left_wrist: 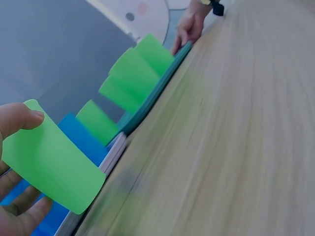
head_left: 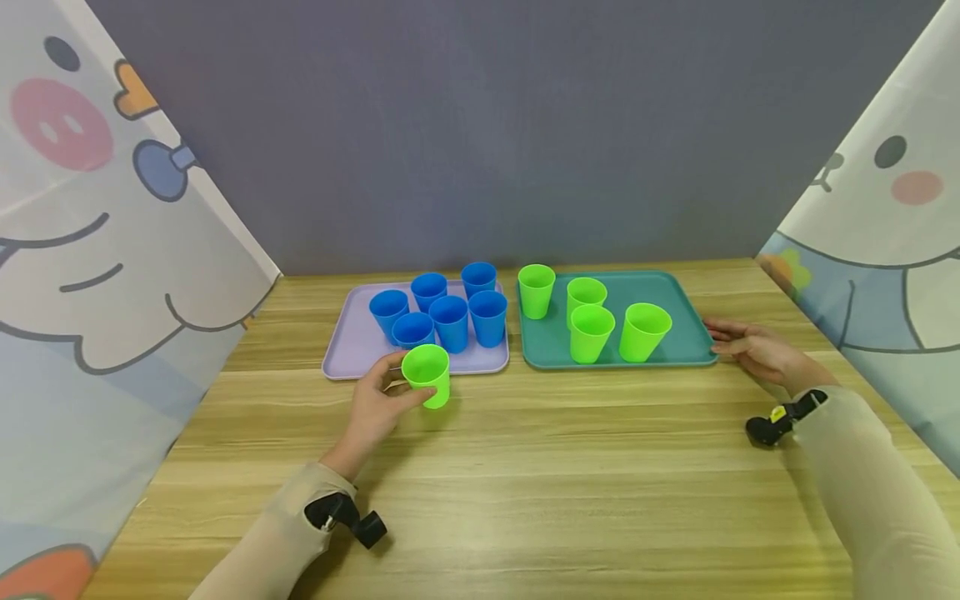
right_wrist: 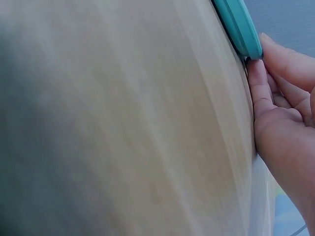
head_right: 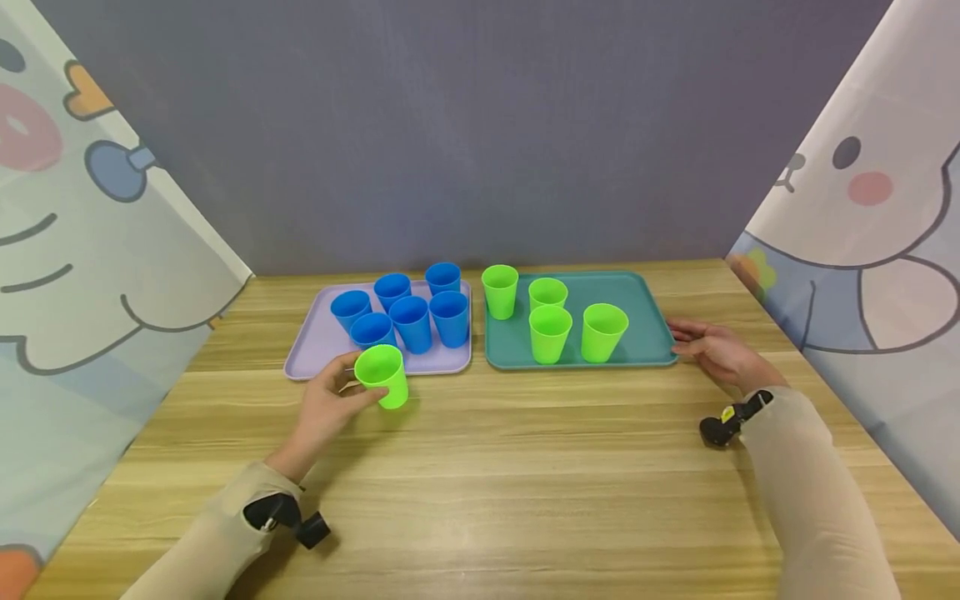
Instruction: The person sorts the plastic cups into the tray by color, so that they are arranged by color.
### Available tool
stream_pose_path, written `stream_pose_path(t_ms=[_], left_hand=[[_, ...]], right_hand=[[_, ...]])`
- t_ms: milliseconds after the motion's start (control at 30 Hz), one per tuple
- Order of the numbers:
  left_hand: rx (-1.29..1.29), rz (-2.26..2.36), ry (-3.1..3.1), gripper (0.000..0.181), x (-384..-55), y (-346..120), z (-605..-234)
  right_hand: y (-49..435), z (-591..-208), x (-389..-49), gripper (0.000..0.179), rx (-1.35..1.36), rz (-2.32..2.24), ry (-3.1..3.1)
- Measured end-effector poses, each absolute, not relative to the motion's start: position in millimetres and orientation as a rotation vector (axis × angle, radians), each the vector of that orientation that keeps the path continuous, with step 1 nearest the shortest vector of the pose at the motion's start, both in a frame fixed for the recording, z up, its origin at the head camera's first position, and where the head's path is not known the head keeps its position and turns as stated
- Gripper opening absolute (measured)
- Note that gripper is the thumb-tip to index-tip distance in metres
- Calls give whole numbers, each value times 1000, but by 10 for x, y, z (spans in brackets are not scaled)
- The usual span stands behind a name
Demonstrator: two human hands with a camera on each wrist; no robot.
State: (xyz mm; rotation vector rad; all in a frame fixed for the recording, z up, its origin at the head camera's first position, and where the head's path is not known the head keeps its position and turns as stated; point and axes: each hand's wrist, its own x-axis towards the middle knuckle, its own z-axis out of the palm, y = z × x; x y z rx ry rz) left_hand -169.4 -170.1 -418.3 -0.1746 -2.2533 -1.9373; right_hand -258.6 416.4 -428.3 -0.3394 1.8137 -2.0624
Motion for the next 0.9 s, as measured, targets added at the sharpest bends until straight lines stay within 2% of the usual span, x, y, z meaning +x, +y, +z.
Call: stream_pose_path(t_ms=[500,900], left_hand=[[-399,-1918,-2264,58,-1871,-1149,-4161],[-413,-1943,-2250,57,-2082,-667,-4128]], right_hand=[[4160,-4290,-2599,55,-332,-2072,1816],[4174,-4289,-2598,54,-334,-2074,1815]])
